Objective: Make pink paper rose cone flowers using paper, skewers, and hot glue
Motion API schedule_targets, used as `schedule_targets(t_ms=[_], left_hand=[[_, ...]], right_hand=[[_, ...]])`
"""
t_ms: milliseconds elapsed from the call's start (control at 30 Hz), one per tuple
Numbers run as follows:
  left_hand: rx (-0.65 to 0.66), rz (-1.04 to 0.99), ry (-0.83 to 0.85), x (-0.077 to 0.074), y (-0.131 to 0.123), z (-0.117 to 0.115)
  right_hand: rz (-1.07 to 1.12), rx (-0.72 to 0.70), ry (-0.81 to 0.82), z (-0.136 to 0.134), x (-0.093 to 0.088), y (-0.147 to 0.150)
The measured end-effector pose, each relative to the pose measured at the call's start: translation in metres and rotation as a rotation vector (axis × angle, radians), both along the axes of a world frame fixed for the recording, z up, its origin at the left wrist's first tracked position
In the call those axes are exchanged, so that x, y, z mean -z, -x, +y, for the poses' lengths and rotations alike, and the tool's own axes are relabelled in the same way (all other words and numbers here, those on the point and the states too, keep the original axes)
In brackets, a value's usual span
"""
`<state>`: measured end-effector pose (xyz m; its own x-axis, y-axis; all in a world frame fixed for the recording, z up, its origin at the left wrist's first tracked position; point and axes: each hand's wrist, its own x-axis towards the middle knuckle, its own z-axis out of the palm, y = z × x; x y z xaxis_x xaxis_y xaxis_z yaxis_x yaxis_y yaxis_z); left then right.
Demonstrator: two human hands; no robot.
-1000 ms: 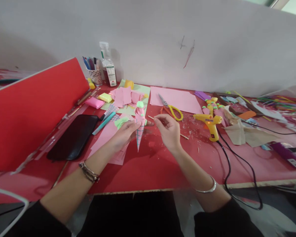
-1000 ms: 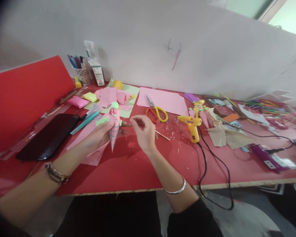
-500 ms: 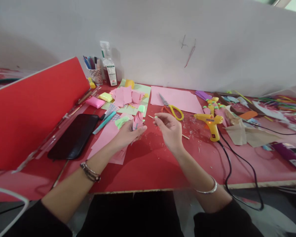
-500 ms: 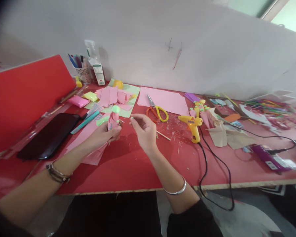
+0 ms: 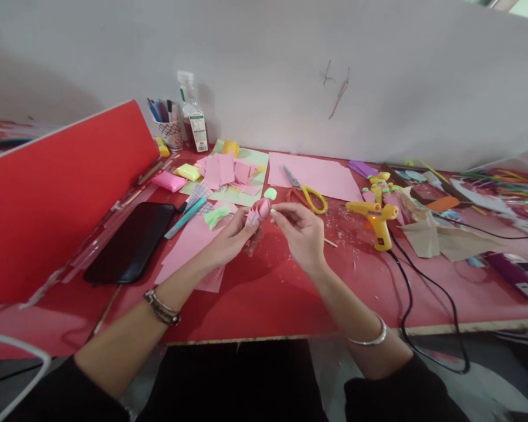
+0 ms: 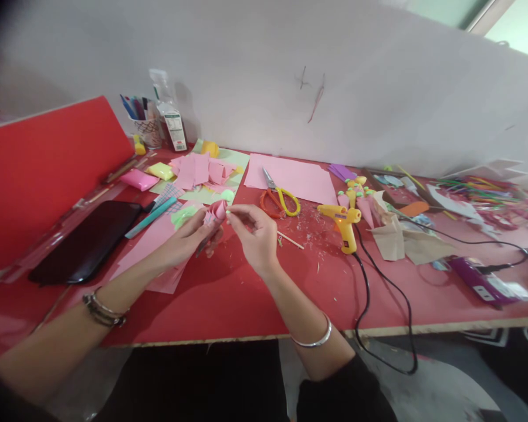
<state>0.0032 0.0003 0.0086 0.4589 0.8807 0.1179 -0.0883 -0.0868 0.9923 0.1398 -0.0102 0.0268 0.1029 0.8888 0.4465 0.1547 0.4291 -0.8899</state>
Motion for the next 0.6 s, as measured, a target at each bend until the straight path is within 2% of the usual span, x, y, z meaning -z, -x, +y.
schedule_targets(t_ms=[233,400,600], left_hand=[[0.092,0.082,-0.094,0.0019,0.0011,0.0005],[0.111,0.039,-0.124,0.0023,0.0009,0.0005],[0.07,0.009,-0.194,0.0041,0.0006,0.0007]], right_hand=[[-0.144,-0.007,-0.121,-0.0011,0.0002,-0.0023],[-0.086,-0.047,-0.097,0.0,0.0033,-0.0014],[0.005,-0.098,-0.06,0.0004,0.0038,-0.0001]])
